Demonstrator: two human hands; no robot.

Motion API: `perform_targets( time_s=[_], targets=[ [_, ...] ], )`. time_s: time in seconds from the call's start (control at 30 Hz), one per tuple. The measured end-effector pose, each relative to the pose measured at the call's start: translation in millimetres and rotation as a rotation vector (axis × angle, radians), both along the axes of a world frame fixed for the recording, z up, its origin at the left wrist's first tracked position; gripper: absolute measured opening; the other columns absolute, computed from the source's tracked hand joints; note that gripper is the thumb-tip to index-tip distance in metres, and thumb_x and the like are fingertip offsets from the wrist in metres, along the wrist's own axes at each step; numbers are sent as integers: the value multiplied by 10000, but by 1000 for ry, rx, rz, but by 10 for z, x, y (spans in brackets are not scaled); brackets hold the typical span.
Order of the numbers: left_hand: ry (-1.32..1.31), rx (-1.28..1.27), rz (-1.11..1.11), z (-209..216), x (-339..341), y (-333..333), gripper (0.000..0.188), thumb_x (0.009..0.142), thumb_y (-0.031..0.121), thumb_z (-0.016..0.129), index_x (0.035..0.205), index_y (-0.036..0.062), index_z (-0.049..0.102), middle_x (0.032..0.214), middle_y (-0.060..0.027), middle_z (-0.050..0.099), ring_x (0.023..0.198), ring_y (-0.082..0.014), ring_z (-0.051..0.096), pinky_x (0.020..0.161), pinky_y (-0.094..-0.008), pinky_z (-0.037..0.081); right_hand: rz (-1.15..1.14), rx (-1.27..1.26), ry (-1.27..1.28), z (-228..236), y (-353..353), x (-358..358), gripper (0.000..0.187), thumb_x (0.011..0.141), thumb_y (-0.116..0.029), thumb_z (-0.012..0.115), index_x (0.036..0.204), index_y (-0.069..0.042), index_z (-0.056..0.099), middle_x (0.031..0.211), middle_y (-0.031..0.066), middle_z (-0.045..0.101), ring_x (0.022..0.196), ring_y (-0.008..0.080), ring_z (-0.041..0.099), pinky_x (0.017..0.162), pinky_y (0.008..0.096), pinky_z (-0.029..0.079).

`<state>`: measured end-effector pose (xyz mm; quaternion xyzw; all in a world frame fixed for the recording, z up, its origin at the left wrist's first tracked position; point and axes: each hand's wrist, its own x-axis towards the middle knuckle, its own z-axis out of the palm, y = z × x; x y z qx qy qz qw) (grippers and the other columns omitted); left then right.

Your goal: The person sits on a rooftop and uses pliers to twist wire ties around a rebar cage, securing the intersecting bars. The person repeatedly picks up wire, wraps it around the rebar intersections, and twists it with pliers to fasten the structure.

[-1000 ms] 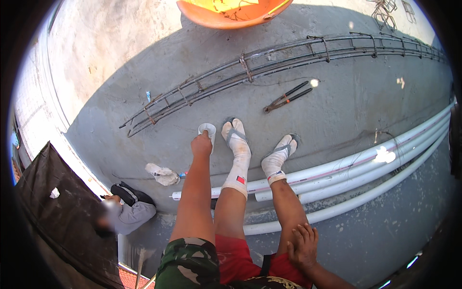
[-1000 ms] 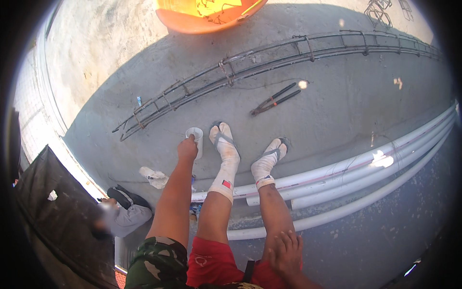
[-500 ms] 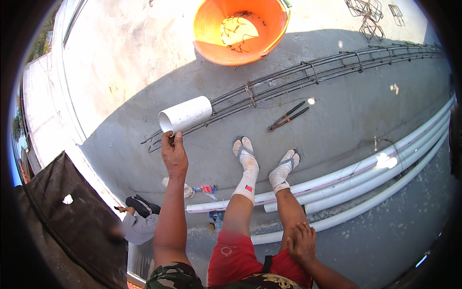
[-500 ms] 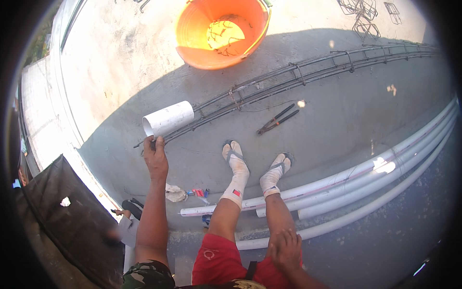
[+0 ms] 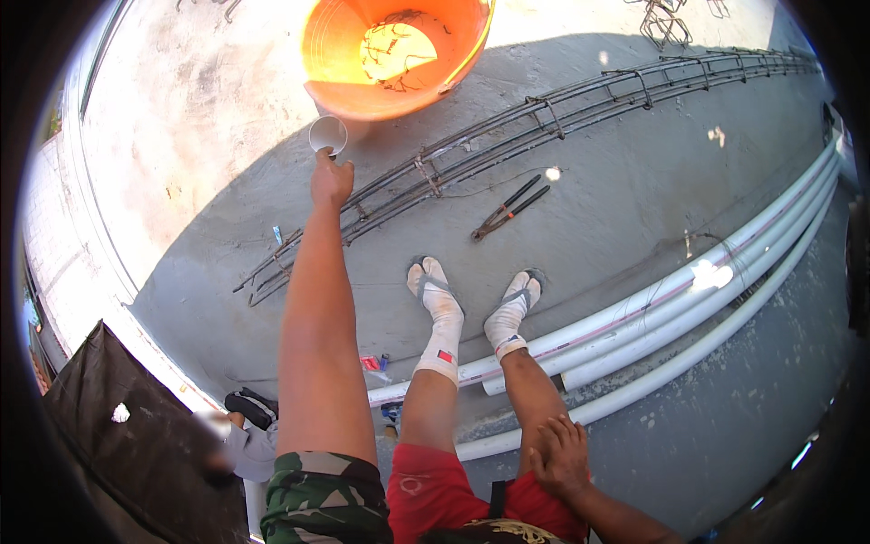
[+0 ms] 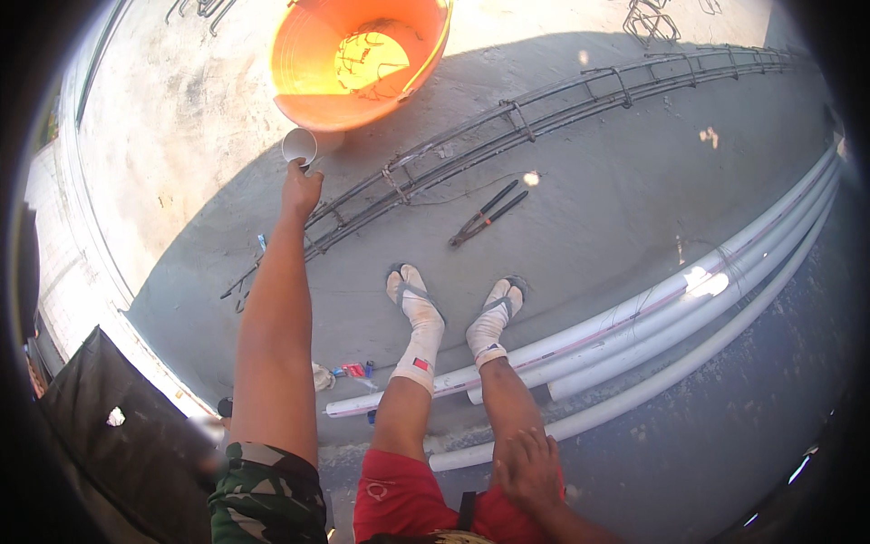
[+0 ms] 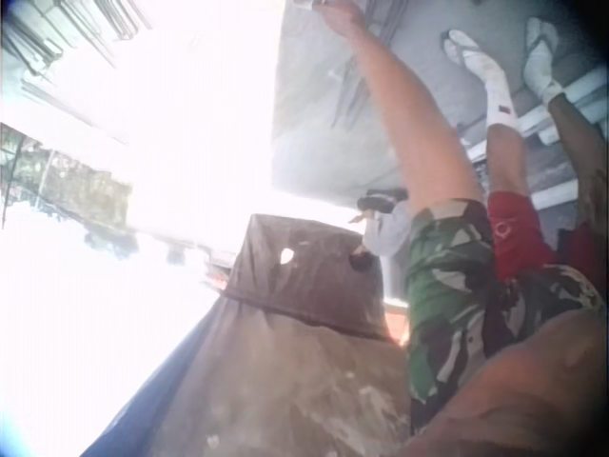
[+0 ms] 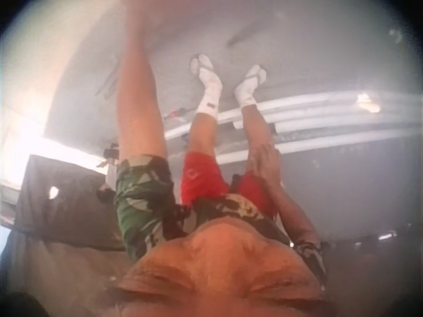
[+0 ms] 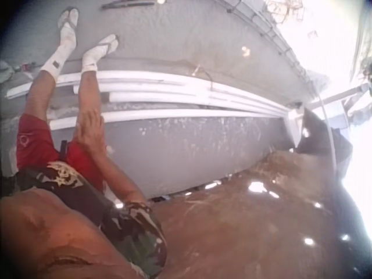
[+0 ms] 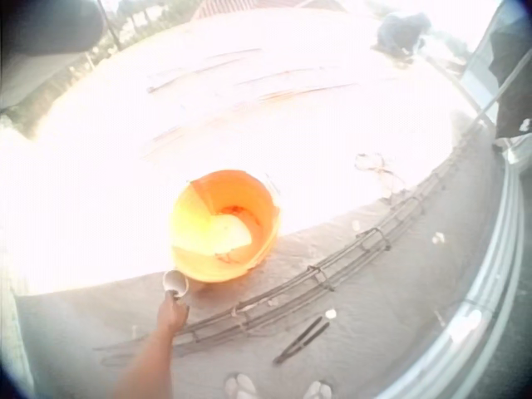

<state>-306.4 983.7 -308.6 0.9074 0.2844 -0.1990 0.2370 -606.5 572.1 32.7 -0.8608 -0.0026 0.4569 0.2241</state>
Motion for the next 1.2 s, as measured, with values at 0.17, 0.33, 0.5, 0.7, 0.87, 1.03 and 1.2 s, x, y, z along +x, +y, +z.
perform_targets(
  time_s=[0.17, 0.33, 0.5, 0.7, 0.87, 1.03, 1.2],
  targets=[
    [80, -116, -111, -38, 3, 46, 693, 839, 231, 635, 1428, 10, 347, 1313, -283, 533, 1238, -421, 499, 1043, -448, 400, 7, 1, -15, 6, 45, 67, 430, 802, -244, 662, 1175, -42, 588, 1246, 177, 534, 1257, 387, 444, 1048, 580, 300],
    [87, -134, -33, 419, 34, -99, 732, 856, 189, 621, 1474, 17, 268, 1386, -298, 454, 1305, -420, 434, 1085, -427, 360, 26, -9, -48, 13, 61, 67, 442, 807, -247, 657, 1188, -42, 572, 1265, 186, 516, 1262, 398, 431, 1043, 592, 295],
    [27, -334, -116, 1226, -987, -481, 617, 875, 133, 608, 1433, 20, 368, 1413, -252, 444, 1297, -384, 454, 1071, -430, 375, 30, -37, -77, -26, 117, 73, 445, 820, -286, 640, 1188, -49, 566, 1263, 195, 511, 1250, 396, 427, 1034, 587, 298],
    [472, -316, -318, 3124, -2605, -1165, 657, 814, 338, 655, 1379, 81, 440, 1396, -204, 452, 1321, -429, 380, 1055, -587, 309, 31, -97, -143, 75, 121, 275, 471, 820, -308, 635, 1209, -55, 554, 1269, 210, 501, 1236, 403, 429, 1026, 566, 310],
    [390, -206, -273, 3247, -2617, -1423, 702, 806, 360, 656, 1400, 76, 413, 1420, -198, 428, 1348, -443, 337, 1058, -621, 260, -15, -320, -294, 714, -233, 856, 492, 814, -297, 652, 1226, -49, 550, 1290, 213, 489, 1258, 421, 403, 1058, 560, 277],
    [424, -157, -183, 3026, -2276, -1585, 691, 810, 344, 643, 1397, 56, 420, 1407, -203, 442, 1354, -421, 337, 1069, -600, 249, 25, -249, -296, 510, -564, 1373, 527, 802, -312, 673, 1244, -57, 540, 1309, 218, 477, 1288, 430, 374, 1077, 582, 247],
    [504, -69, -47, 2862, -1717, -2039, 670, 810, 356, 623, 1386, 71, 435, 1422, -169, 438, 1360, -389, 340, 1079, -588, 258, 204, -248, -309, 110, -944, 2473, 546, 795, -328, 684, 1254, -71, 537, 1332, 214, 455, 1307, 431, 358, 1077, 610, 240]
  ],
)
